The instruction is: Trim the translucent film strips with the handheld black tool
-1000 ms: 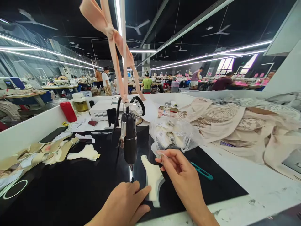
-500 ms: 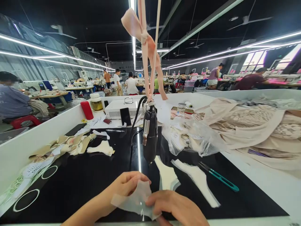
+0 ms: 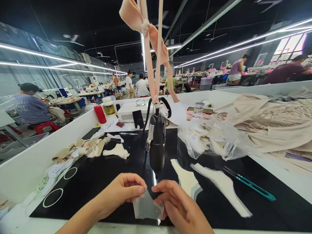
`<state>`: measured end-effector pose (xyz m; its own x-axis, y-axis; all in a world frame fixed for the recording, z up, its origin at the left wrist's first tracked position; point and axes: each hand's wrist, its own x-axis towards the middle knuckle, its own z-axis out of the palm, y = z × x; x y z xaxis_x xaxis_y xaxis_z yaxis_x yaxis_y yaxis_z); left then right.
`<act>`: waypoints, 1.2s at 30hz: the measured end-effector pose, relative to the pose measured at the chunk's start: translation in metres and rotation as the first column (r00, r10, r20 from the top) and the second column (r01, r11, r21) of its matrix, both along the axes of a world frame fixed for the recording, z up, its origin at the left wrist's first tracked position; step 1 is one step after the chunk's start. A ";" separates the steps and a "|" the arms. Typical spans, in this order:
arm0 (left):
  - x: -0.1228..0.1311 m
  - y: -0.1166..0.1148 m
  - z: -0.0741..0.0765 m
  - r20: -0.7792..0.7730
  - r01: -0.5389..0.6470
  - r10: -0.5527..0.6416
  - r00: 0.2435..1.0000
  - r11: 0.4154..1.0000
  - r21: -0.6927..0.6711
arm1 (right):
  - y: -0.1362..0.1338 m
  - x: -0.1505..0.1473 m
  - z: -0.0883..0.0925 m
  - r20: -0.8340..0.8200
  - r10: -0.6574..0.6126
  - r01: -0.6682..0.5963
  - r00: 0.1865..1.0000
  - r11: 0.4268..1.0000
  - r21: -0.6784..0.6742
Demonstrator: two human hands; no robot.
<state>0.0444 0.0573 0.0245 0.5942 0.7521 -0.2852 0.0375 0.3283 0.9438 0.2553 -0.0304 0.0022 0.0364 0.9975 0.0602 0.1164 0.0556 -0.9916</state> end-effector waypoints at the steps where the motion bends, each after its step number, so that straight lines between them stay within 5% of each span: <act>1: -0.003 0.000 0.000 -0.003 -0.016 0.016 1.000 1.000 0.000 | 0.002 -0.003 0.000 -0.062 -0.005 0.002 0.998 0.999 -0.050; 6: -0.020 0.000 -0.002 -0.009 -0.069 0.069 0.998 0.998 -0.009 | 0.011 -0.015 -0.008 -0.209 0.062 -0.096 0.976 0.983 -0.158; 18: -0.048 -0.001 0.000 -0.065 -0.110 0.113 0.991 0.993 0.047 | 0.024 -0.031 -0.022 -0.096 0.061 -0.076 0.993 0.984 -0.162; 32: -0.059 0.010 -0.004 -0.249 -0.117 0.173 0.953 0.968 0.222 | 0.022 -0.039 0.000 0.039 0.143 -0.135 0.989 0.979 -0.155; 36: -0.057 0.008 -0.003 -0.234 -0.087 0.154 0.960 0.958 0.273 | 0.019 -0.040 0.003 0.010 0.244 -0.240 0.970 0.961 -0.135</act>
